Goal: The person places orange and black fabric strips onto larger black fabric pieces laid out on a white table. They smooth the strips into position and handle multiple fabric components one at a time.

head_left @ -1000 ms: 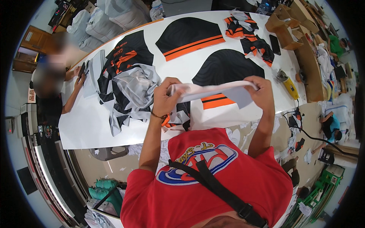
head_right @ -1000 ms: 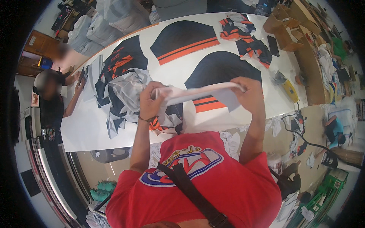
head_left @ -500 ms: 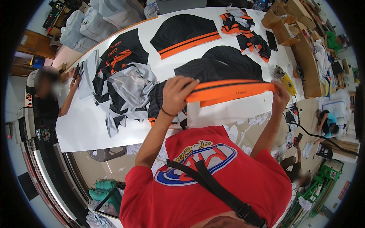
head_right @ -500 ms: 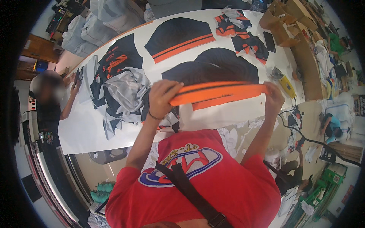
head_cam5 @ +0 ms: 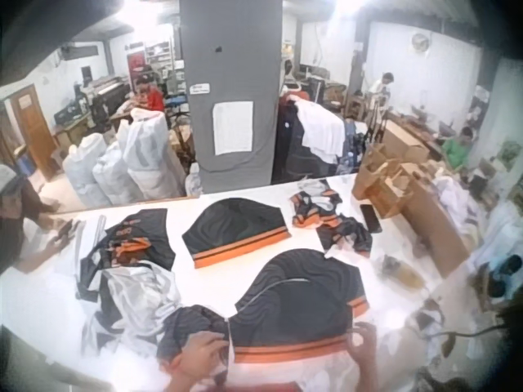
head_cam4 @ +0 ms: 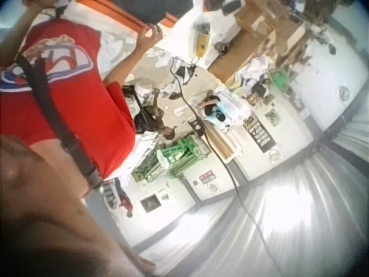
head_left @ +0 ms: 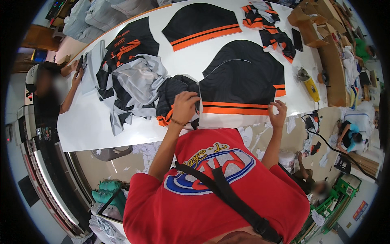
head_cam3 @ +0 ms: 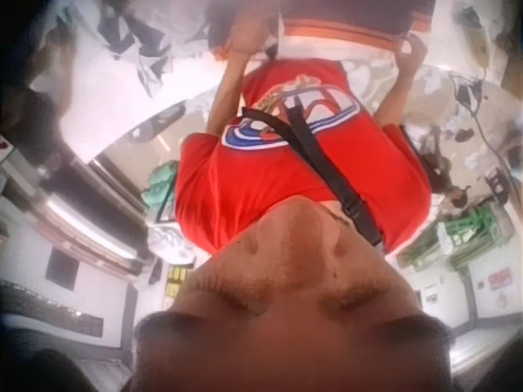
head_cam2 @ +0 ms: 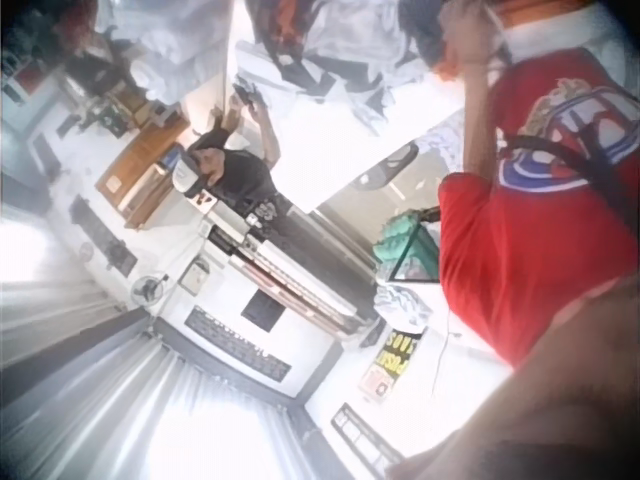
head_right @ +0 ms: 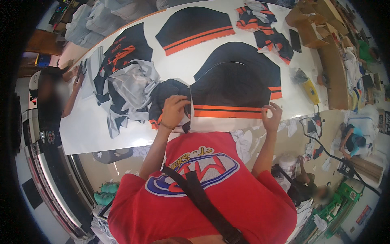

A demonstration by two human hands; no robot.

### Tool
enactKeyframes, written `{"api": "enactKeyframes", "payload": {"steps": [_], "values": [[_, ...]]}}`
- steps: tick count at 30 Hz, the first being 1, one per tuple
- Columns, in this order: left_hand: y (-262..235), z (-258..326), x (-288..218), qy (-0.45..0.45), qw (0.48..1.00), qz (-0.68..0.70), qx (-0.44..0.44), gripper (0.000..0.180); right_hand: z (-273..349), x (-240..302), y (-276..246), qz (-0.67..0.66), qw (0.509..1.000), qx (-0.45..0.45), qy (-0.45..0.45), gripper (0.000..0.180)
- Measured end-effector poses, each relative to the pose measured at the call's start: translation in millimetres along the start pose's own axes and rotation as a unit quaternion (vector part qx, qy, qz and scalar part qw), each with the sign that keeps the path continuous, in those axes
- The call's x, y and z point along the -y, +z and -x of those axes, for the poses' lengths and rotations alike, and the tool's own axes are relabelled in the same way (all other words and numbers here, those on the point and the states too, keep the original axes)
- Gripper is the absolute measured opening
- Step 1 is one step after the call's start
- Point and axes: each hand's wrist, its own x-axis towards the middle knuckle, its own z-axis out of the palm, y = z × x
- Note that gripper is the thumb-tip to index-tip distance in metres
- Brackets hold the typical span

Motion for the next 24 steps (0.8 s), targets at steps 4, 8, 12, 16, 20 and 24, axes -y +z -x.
{"api": "enactKeyframes", "payload": {"steps": [4, 8, 12, 16, 20, 24], "values": [[-50, 18, 24, -0.193, 0.967, 0.047, -0.160, 0.023, -35, 47, 11, -0.180, 0.979, 0.045, 0.083, 0.013], [-86, 45, 48, -0.297, 0.933, 0.057, -0.197, 0.021, -61, 124, 50, -0.277, 0.946, 0.166, 0.018, 0.011], [-90, 62, 40, -0.323, 0.928, 0.071, -0.169, 0.017, -53, 208, 104, -0.349, 0.878, 0.325, -0.047, 0.013], [-84, 74, 15, -0.342, 0.933, 0.099, -0.046, 0.019, -29, 271, 152, -0.365, 0.793, 0.483, -0.073, 0.031], [-83, 88, 5, -0.449, 0.880, 0.145, 0.053, 0.033, -18, 297, 176, -0.288, 0.820, 0.468, -0.162, 0.029], [-75, 105, 6, -0.363, 0.929, 0.066, -0.020, 0.058, -25, 300, 177, -0.375, 0.822, 0.408, -0.134, 0.017]]}}
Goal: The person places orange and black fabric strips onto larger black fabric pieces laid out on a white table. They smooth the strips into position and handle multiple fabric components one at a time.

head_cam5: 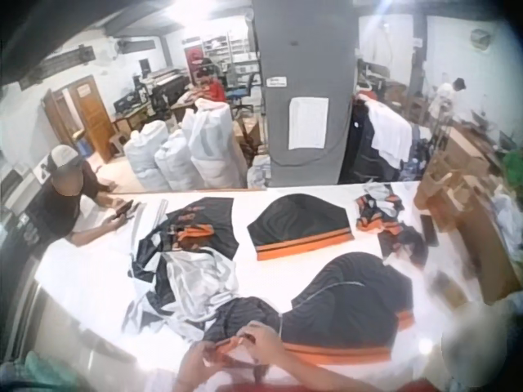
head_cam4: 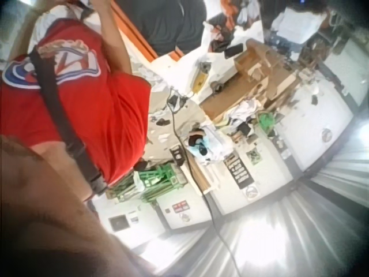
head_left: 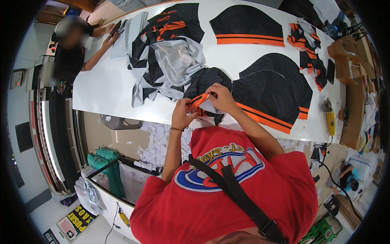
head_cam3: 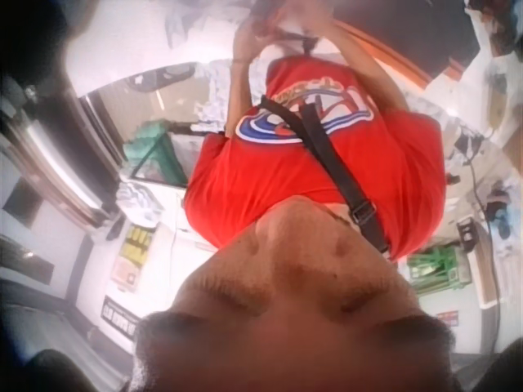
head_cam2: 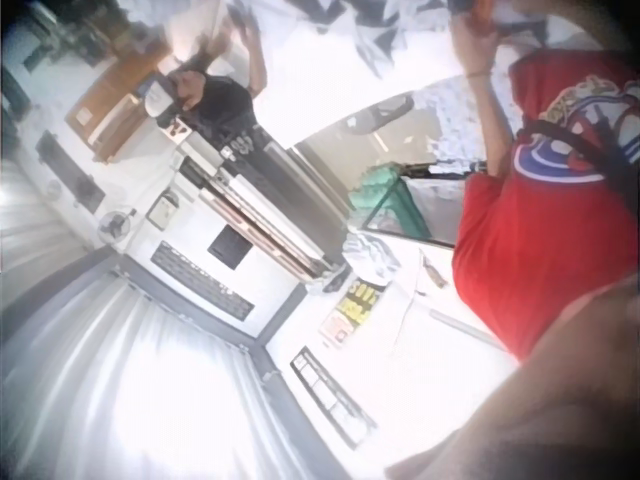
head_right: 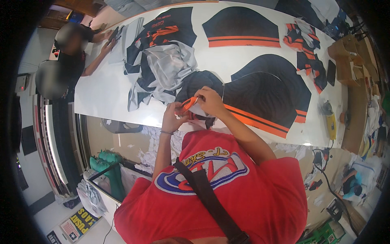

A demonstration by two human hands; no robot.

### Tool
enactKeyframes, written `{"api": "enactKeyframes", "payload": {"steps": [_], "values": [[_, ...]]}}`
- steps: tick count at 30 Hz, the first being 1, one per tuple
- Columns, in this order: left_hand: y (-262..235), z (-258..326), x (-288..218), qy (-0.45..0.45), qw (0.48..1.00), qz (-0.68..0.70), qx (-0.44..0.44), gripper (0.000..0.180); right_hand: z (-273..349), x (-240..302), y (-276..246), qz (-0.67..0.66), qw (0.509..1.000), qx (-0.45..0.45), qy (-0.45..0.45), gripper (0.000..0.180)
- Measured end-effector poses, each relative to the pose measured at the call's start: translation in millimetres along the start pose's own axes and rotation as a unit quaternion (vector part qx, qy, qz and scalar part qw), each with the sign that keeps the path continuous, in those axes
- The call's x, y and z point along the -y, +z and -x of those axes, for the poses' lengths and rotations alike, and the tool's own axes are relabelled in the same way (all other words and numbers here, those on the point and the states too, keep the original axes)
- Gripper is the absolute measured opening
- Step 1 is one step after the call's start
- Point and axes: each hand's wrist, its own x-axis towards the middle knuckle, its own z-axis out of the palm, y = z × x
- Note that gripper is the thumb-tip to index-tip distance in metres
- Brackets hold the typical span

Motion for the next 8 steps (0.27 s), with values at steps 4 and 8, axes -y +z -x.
{"api": "enactKeyframes", "payload": {"steps": [4, 8], "values": [[15, -5, 9, 0.038, 0.996, -0.015, -0.079, 0.054, -2, 3, -21, -0.079, 0.995, -0.050, 0.024, 0.011], [23, -17, 24, 0.046, 0.995, -0.066, -0.063, 0.045, -1, -3, -34, -0.137, 0.985, -0.042, 0.099, 0.014]]}}
